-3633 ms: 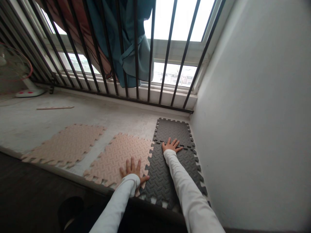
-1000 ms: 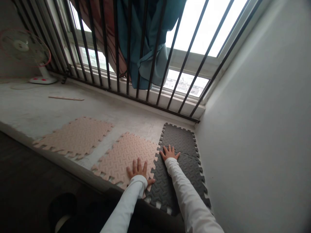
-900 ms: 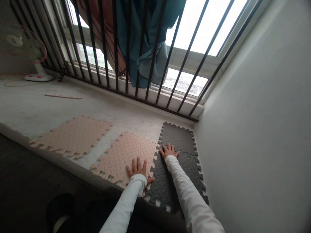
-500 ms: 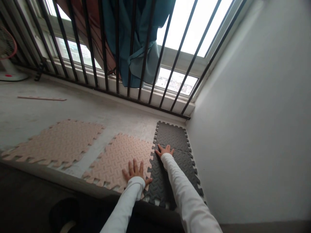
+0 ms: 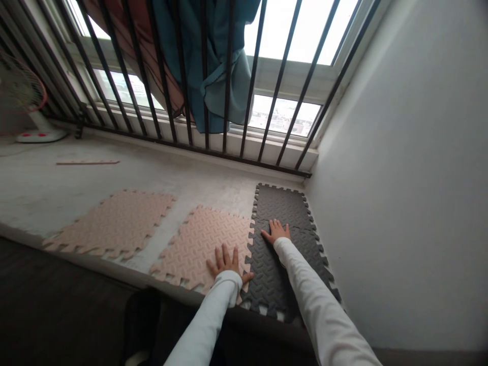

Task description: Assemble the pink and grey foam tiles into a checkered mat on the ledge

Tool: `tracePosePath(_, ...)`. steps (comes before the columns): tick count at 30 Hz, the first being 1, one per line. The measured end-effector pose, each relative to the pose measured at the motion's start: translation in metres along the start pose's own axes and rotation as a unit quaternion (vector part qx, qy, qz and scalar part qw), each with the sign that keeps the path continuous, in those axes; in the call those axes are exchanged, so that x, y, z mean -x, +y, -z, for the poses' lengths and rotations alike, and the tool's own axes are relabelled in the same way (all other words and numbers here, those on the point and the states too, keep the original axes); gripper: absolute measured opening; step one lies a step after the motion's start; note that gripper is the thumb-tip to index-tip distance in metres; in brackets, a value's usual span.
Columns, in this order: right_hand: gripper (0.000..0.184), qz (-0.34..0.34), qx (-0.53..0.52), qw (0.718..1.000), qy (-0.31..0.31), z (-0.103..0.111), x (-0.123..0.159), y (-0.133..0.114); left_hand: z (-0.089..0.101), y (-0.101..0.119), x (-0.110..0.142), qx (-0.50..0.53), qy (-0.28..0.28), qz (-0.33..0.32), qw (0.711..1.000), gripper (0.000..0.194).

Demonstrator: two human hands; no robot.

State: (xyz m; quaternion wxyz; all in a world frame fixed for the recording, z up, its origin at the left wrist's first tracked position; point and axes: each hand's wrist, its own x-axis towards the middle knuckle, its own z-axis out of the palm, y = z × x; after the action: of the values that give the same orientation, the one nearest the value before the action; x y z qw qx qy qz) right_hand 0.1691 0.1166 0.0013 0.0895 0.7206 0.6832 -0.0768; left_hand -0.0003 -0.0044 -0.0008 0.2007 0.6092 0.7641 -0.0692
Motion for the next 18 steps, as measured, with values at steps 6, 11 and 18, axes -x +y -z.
tracePosePath(6,0.051,0.05,-0.034,0.998,-0.023,0.009,-0.006,0.03,-0.007,-0.002,-0.003,0.006,0.022,-0.004,1.0,0.095)
tracePosePath(11,0.052,-0.06,0.006,0.995,0.085,-0.001,-0.003,0.059,-0.023,-0.011,-0.018,0.023,0.034,-0.028,0.999,0.098)
tracePosePath(18,0.052,-0.081,0.067,0.981,0.163,-0.019,0.001,0.059,-0.03,-0.012,-0.014,0.025,0.045,-0.028,0.998,0.1)
